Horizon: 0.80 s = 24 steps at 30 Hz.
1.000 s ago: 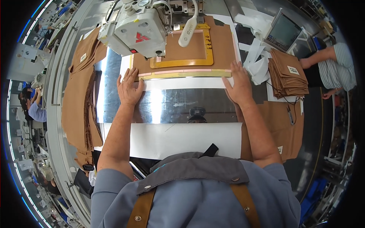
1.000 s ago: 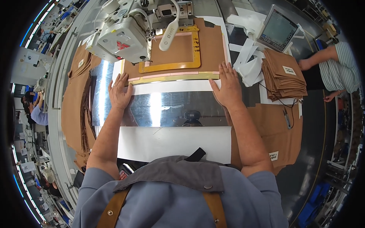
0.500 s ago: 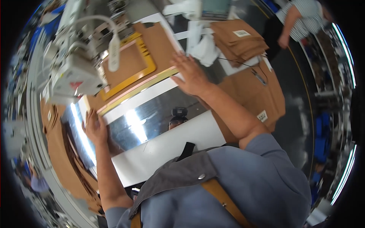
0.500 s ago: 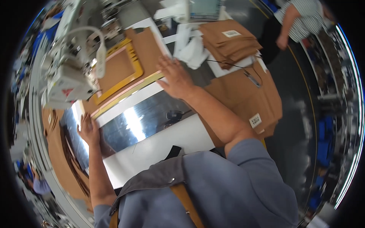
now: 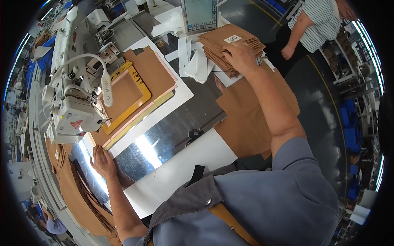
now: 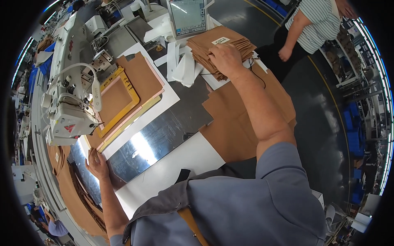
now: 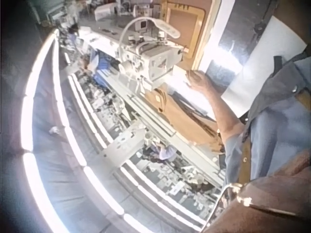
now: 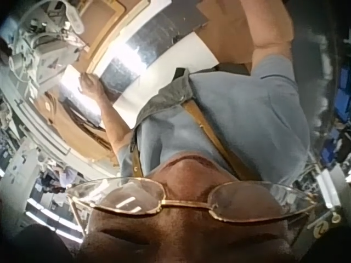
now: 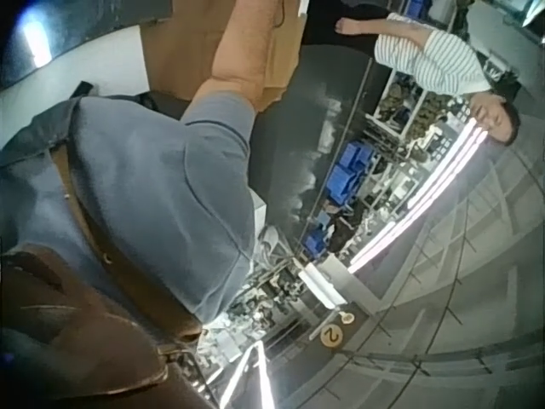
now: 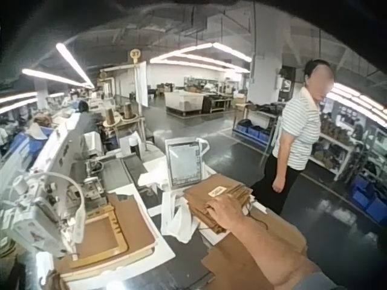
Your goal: Stitching leather components using an industrial sewing machine.
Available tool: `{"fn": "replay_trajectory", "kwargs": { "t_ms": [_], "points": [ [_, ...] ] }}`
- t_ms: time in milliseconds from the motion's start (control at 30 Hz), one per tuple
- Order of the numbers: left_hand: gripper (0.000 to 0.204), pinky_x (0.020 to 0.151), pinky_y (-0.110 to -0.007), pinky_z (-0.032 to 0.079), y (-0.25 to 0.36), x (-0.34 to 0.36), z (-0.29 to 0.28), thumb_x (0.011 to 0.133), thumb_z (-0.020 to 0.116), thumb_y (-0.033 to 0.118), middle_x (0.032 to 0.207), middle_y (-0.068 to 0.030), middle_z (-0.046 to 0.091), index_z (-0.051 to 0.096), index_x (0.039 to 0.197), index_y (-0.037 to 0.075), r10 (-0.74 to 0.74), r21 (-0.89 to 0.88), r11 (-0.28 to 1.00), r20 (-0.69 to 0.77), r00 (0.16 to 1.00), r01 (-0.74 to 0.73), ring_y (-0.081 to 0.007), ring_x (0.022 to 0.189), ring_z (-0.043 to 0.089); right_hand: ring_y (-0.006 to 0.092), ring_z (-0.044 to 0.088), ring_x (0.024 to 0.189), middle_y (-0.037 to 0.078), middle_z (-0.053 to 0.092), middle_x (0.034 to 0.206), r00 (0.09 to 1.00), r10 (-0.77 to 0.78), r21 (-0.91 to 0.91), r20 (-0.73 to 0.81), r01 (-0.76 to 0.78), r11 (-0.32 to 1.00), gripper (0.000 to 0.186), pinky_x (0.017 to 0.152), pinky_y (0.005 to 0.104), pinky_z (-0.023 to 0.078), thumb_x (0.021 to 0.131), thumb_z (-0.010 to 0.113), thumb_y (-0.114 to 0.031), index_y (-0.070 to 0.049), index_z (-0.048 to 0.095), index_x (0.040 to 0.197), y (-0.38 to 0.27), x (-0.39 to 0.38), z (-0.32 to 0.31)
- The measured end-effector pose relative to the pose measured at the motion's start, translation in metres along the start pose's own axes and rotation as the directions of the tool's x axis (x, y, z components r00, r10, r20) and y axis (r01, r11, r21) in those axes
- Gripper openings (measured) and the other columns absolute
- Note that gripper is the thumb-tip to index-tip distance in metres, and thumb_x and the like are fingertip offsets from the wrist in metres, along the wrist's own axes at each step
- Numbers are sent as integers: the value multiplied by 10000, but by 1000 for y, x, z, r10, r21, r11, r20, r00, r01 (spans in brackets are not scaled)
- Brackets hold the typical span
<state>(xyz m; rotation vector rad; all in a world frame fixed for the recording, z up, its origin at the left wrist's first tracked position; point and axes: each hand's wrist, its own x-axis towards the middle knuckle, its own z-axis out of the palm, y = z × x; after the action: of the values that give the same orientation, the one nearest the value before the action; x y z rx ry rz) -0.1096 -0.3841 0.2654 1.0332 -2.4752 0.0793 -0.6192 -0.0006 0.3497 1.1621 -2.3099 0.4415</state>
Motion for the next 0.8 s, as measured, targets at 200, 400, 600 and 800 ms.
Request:
{"fn": "replay_trajectory", "kwargs": {
  "t_ms": [200, 400, 600, 800],
  "points": [
    [291, 1169, -453, 259, 1, 1, 1, 961, 603, 221, 1315, -66, 675, 692, 1210, 99, -18, -1, 1000, 17, 1000, 18, -230, 1304, 577, 274, 680, 916, 62, 730, 917, 996, -82, -33, 31, 83, 996, 148, 836, 406, 520, 857, 728, -214, -87, 762, 927, 6, 5, 3],
    [283, 1176, -442, 255, 1, 1, -1, 971, 593, 218, 1316, -58, 676, 691, 1207, 96, -30, 4, 1000, 26, 999, 30, -208, 1302, 577, 283, 684, 890, 74, 722, 885, 994, 7, -24, 106, -5, 1000, 84, 807, 409, 538, 847, 736, -179, -123, 771, 898, 19, 10, 6],
    [294, 1177, -443, 253, 1, 2, 0, 966, 591, 216, 1324, -64, 670, 691, 1212, 90, -54, -23, 998, 40, 998, 55, -206, 1283, 585, 325, 695, 926, 124, 741, 964, 968, 53, 70, 244, -72, 995, 148, 836, 430, 543, 901, 687, -185, -122, 785, 992, 26, 21, 4],
    [298, 1177, -449, 253, 8, 5, 2, 958, 584, 210, 1328, -68, 666, 688, 1207, 84, -40, -61, 997, 15, 999, 41, -215, 1279, 585, 338, 694, 966, 132, 740, 1028, 950, 53, 60, 308, -75, 995, 180, 857, 441, 543, 932, 645, -197, -124, 783, 1021, 39, 22, 5]
  ]
}}
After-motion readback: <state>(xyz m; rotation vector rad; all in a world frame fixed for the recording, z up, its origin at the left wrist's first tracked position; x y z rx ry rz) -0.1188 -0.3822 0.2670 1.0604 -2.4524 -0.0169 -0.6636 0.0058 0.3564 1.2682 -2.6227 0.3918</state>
